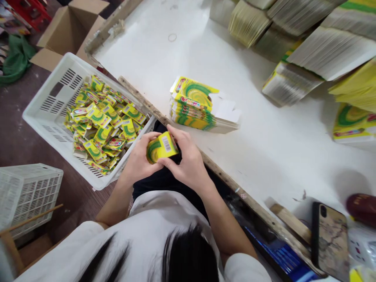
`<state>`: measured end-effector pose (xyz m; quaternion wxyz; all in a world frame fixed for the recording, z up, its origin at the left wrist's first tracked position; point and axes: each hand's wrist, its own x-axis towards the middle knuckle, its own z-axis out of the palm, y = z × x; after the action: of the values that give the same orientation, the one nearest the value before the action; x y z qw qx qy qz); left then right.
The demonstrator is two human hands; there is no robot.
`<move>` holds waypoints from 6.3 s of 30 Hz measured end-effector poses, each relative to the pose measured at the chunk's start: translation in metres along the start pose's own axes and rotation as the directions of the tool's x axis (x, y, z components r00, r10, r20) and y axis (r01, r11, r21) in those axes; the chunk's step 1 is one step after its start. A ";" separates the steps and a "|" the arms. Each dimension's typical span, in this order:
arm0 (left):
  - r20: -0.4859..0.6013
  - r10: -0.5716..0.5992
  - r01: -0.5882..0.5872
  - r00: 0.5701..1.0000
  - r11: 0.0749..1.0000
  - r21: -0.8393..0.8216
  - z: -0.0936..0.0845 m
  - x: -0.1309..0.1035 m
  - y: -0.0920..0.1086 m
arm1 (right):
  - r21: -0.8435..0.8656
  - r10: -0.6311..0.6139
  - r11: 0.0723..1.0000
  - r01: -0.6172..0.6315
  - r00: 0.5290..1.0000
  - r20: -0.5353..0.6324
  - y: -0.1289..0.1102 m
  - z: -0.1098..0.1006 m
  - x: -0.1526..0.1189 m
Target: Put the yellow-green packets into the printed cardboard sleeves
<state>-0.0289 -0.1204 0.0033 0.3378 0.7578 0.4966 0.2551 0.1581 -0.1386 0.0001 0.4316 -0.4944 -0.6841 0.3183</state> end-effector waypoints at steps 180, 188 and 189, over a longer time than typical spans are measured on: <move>-0.461 -0.312 -0.112 0.831 0.718 -0.687 0.024 0.011 -0.013 | 0.037 0.007 0.999 0.000 0.982 -0.187 -0.003 -0.006 -0.004; -0.222 0.173 -0.187 0.960 0.981 -0.046 -0.018 0.000 0.013 | -0.389 -0.341 0.878 0.277 0.934 -0.104 -0.012 -0.018 -0.009; -0.116 0.145 -0.149 0.983 0.989 -0.023 -0.017 0.000 0.015 | -0.354 -0.341 0.890 0.287 0.935 -0.098 -0.014 -0.015 -0.010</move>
<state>-0.0321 -0.1201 0.0259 0.3010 0.7712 0.4537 0.3298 0.1672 -0.1521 0.0161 0.4399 -0.4666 -0.7628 0.0834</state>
